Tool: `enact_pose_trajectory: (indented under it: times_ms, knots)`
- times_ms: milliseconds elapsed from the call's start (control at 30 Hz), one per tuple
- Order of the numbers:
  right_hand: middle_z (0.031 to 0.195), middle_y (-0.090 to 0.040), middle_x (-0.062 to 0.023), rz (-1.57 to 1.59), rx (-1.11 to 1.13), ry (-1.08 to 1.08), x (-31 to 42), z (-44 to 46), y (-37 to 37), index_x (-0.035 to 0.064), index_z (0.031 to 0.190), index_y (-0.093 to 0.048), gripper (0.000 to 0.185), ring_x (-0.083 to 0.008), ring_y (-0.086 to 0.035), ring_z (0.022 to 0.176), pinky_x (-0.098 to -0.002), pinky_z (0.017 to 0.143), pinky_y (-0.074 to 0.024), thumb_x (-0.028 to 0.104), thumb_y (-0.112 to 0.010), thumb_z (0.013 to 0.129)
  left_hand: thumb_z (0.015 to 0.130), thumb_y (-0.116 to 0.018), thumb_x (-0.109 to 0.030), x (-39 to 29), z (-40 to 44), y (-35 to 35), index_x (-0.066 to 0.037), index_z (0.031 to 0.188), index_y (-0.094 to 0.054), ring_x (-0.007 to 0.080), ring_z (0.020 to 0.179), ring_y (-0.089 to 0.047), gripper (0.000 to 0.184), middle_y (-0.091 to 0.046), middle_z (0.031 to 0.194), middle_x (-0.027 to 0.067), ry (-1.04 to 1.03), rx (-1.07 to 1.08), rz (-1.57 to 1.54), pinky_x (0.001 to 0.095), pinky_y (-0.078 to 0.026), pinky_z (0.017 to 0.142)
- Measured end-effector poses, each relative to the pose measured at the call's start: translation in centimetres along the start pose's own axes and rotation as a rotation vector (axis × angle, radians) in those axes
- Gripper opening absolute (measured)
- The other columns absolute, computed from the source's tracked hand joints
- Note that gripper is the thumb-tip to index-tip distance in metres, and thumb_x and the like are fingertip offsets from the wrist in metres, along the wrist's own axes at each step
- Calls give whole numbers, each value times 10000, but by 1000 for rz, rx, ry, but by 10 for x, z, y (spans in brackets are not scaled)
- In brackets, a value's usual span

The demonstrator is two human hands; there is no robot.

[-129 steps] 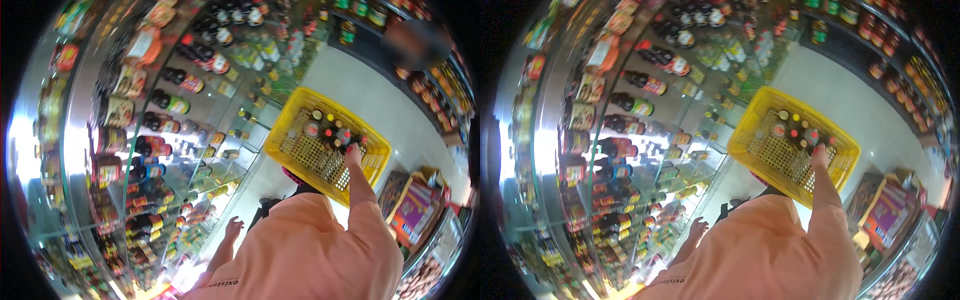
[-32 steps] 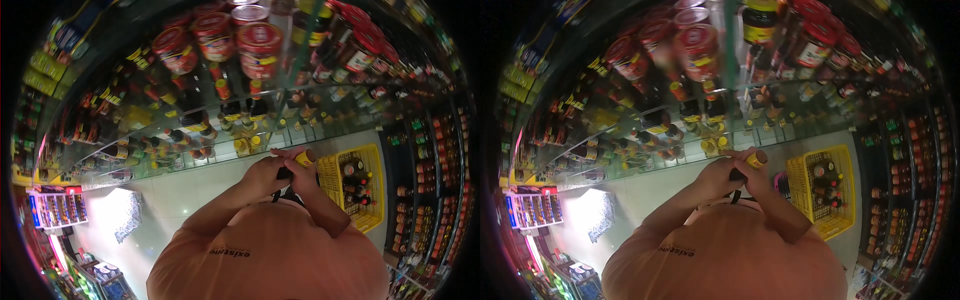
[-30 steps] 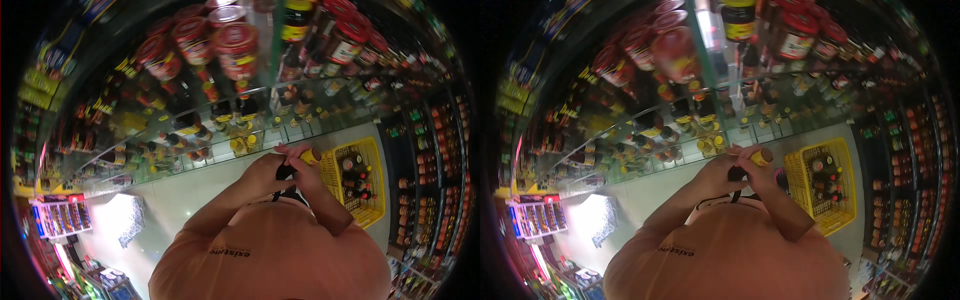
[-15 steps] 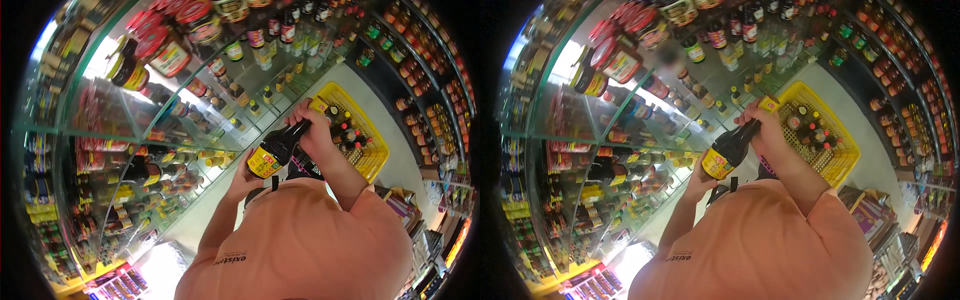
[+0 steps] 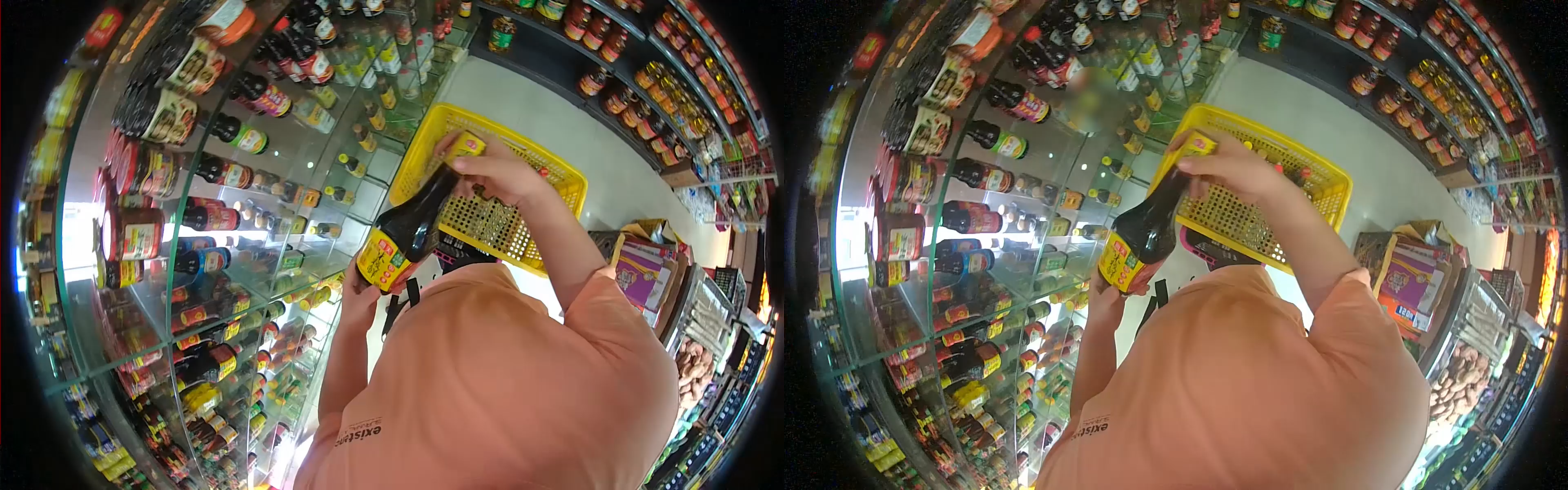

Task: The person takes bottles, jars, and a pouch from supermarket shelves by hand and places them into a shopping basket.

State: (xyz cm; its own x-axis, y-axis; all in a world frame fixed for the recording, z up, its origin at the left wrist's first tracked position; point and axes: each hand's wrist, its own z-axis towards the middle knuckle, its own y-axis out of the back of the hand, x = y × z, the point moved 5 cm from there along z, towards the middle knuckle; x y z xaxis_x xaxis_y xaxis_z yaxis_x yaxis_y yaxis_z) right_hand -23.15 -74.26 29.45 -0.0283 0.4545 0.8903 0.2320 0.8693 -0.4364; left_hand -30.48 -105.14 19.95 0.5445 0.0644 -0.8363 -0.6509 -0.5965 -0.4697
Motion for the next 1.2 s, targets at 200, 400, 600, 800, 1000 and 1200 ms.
enact_pose_trajectory:
  times_ms: [200,400,600,800,1000,1200]
  knots:
    - [776,-656,-61,-127,-258,18,20,-65,78,34,1055,-570,262,-148,-668,614,-266,554,-538,76,-723,847,826,-735,-97,18,44,-59,-24,1529,-224,266,1232,-557,873,-497,1393,157,86,183,51,413,-483,1009]
    - [778,-644,-49,-473,-452,-100,13,-121,120,42,950,-595,250,-137,-644,662,-288,587,-510,94,-769,778,937,-574,-139,36,72,-56,-48,1513,-264,283,1108,-639,661,-595,1303,209,186,154,340,375,-492,961]
    - [822,-632,-150,-1108,-562,-173,-55,-144,182,32,957,-597,391,-330,-643,818,-410,732,-498,210,-805,678,936,-586,-199,84,46,45,-29,1412,-424,216,967,-662,530,-662,1137,154,312,-248,398,320,-501,849]
    - [866,-672,-181,-1228,-624,-428,-127,-151,235,44,1001,-597,348,-378,-664,846,-464,744,-520,174,-740,711,954,-602,-191,148,-29,140,-50,1334,-506,177,855,-678,416,-695,1014,103,437,-482,364,308,-506,753]
    - [922,-697,-183,-1319,-601,-550,-199,-151,303,59,1069,-604,360,-381,-672,905,-465,795,-524,99,-712,727,944,-619,-188,174,-99,170,-51,1303,-522,176,813,-678,396,-693,984,99,546,-664,412,298,-498,698]
    - [1043,-684,-178,-1290,-584,-692,-237,-140,342,105,1086,-579,329,-370,-651,1032,-463,849,-516,22,-629,772,912,-645,-177,192,-149,190,-44,1299,-522,190,788,-676,427,-680,1005,125,616,-770,454,297,-491,667]
